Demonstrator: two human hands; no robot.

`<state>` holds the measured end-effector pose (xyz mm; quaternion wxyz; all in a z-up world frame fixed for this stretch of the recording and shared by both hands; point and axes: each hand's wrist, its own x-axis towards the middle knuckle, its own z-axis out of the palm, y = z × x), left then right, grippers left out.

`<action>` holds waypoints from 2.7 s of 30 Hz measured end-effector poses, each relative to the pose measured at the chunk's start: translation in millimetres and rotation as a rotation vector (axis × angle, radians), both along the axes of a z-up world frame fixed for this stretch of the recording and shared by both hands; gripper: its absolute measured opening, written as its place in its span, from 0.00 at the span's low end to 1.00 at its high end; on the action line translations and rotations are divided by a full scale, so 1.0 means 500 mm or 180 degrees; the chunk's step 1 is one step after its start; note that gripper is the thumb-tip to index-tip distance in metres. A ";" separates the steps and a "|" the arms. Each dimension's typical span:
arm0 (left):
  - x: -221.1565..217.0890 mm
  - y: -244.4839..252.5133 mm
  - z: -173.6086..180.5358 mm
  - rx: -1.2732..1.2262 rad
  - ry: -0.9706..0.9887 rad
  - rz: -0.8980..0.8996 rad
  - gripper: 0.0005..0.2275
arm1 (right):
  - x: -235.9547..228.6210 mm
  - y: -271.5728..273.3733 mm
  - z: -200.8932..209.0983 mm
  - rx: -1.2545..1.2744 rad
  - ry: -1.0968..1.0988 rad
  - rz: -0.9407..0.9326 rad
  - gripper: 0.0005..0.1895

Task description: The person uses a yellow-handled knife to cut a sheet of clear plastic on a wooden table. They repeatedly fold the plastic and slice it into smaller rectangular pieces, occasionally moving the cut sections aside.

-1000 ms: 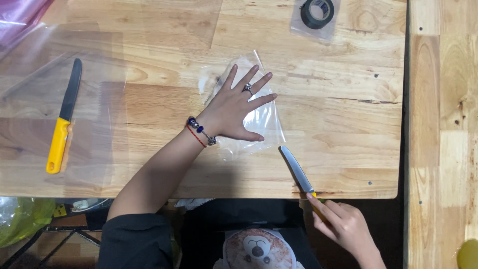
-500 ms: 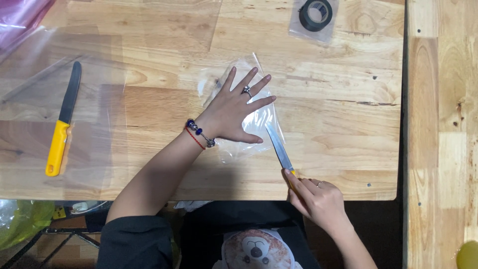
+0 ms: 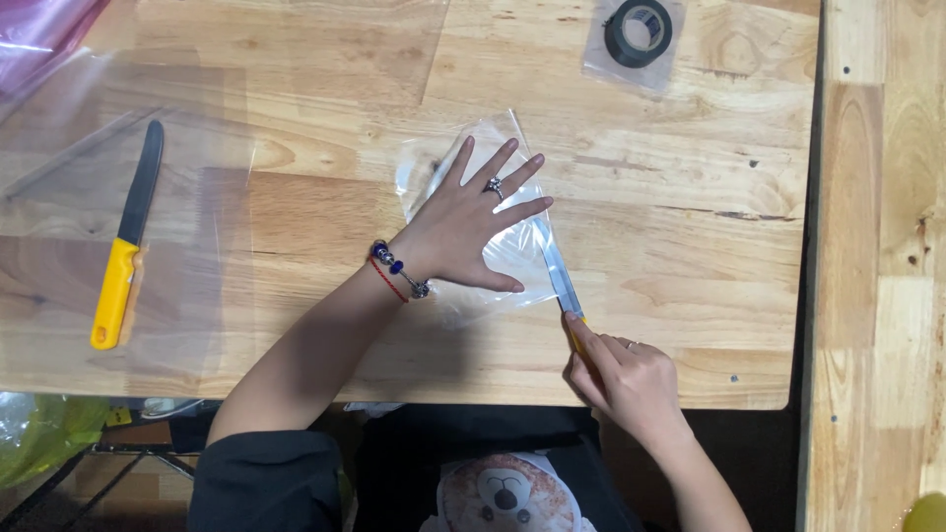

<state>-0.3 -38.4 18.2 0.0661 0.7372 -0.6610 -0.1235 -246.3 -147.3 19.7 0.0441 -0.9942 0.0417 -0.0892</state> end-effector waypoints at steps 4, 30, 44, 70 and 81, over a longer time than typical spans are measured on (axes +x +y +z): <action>0.002 -0.001 -0.013 -0.0027 0.0087 -0.0018 0.39 | -0.003 -0.003 -0.007 0.0071 0.0050 -0.0059 0.14; 0.002 -0.003 -0.038 -0.0505 0.0084 0.0002 0.40 | -0.037 -0.020 -0.003 0.0473 -0.0203 0.0260 0.20; -0.001 -0.005 -0.018 -0.0186 0.0054 0.0023 0.40 | 0.036 -0.009 0.007 0.0376 -0.0127 0.0349 0.17; 0.003 -0.006 -0.023 -0.0442 0.0453 0.0172 0.32 | 0.167 -0.100 -0.029 0.1095 0.0263 0.0107 0.13; -0.029 -0.028 -0.023 -0.0962 -0.0428 0.0423 0.18 | 0.158 -0.101 -0.020 0.1119 0.0369 0.0126 0.14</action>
